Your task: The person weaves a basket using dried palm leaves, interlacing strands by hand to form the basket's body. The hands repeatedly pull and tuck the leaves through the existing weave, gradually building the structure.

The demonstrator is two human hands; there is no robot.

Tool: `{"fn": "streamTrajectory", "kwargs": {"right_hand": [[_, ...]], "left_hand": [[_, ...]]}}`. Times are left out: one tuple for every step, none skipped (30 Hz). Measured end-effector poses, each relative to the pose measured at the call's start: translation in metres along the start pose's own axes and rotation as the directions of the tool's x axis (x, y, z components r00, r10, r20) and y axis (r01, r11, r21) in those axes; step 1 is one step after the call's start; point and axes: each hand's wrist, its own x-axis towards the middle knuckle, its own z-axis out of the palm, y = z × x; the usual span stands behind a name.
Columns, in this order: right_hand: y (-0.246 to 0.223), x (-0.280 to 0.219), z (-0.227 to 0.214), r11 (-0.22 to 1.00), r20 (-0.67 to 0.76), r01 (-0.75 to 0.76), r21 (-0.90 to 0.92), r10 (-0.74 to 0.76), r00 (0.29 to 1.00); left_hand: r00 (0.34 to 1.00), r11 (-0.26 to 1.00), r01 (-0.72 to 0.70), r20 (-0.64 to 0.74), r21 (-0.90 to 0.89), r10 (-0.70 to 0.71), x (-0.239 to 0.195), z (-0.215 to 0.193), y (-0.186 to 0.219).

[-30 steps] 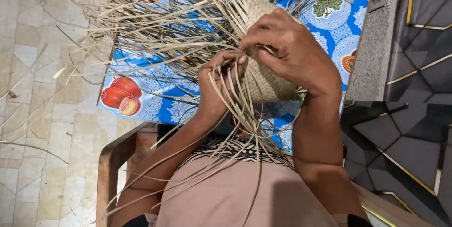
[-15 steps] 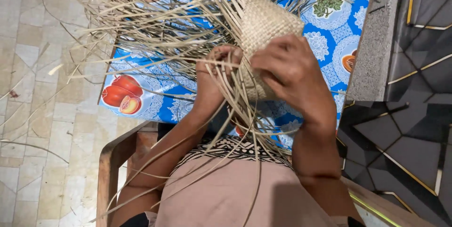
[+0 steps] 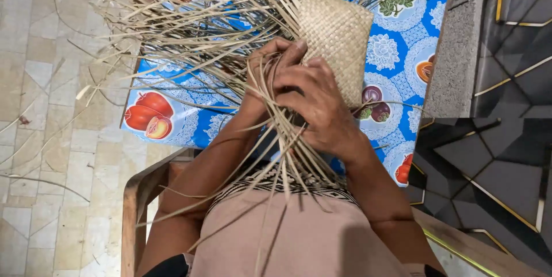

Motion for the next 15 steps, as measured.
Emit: {"fn": "streamTrajectory", "kwargs": {"right_hand": [[0.004, -0.003, 0.001, 0.993, -0.043, 0.047, 0.105, -0.043, 0.998], [0.007, -0.005, 0.003, 0.973, -0.089, 0.099, 0.208, -0.082, 0.993], [0.007, -0.007, -0.003, 0.973, -0.089, 0.099, 0.208, -0.082, 0.993], [0.007, -0.009, -0.008, 0.960, 0.015, 0.004, 0.281, -0.009, 1.000], [0.006, -0.011, -0.014, 0.934, 0.123, -0.097, 0.344, 0.058, 0.991], [0.008, -0.015, -0.017, 0.935, 0.123, -0.098, 0.342, 0.058, 0.991], [0.010, -0.019, -0.020, 0.918, 0.167, -0.138, 0.371, 0.080, 0.983], [0.012, -0.022, -0.024, 0.900, 0.211, -0.177, 0.398, 0.098, 0.973], [0.011, -0.026, -0.025, 0.901, 0.210, -0.176, 0.397, 0.097, 0.973], [0.009, -0.031, -0.026, 0.837, 0.253, -0.325, 0.440, 0.231, 0.939], [0.007, -0.036, -0.027, 0.749, 0.302, -0.463, 0.474, 0.355, 0.885], [0.011, -0.041, -0.023, 0.749, 0.301, -0.463, 0.474, 0.357, 0.884], [0.015, -0.046, -0.018, 0.614, 0.261, -0.498, 0.612, 0.437, 0.861], [0.020, -0.052, -0.014, 0.458, 0.237, -0.500, 0.734, 0.518, 0.822], [0.026, -0.061, -0.012, 0.457, 0.238, -0.501, 0.735, 0.518, 0.821]], "left_hand": [[0.995, 0.989, -0.050, -0.082, 0.140, 0.062, 0.006, -0.003, -0.009], [0.979, 0.956, -0.086, -0.155, 0.281, 0.133, 0.012, -0.007, -0.017], [0.979, 0.956, -0.087, -0.155, 0.280, 0.134, 0.011, -0.003, -0.001], [0.977, 0.951, -0.124, -0.133, 0.282, 0.167, 0.010, 0.001, 0.014], [0.974, 0.946, -0.161, -0.111, 0.282, 0.199, 0.009, 0.006, 0.029], [0.974, 0.946, -0.162, -0.109, 0.281, 0.199, 0.015, -0.001, 0.031], [0.957, 0.903, -0.220, -0.097, 0.370, 0.273, 0.021, -0.008, 0.034], [0.935, 0.847, -0.276, -0.077, 0.455, 0.346, 0.028, -0.015, 0.036], [0.934, 0.847, -0.278, -0.076, 0.454, 0.348, 0.041, -0.028, 0.036], [0.921, 0.883, -0.243, -0.189, 0.401, 0.339, 0.053, -0.040, 0.035], [0.898, 0.915, -0.212, -0.300, 0.343, 0.321, 0.065, -0.053, 0.034], [0.899, 0.915, -0.212, -0.298, 0.343, 0.321, 0.064, -0.060, 0.045], [0.904, 0.918, -0.194, -0.300, 0.346, 0.305, 0.064, -0.066, 0.056], [0.908, 0.920, -0.175, -0.304, 0.350, 0.288, 0.063, -0.073, 0.067], [0.908, 0.921, -0.173, -0.305, 0.350, 0.287, 0.070, -0.086, 0.069]]}}
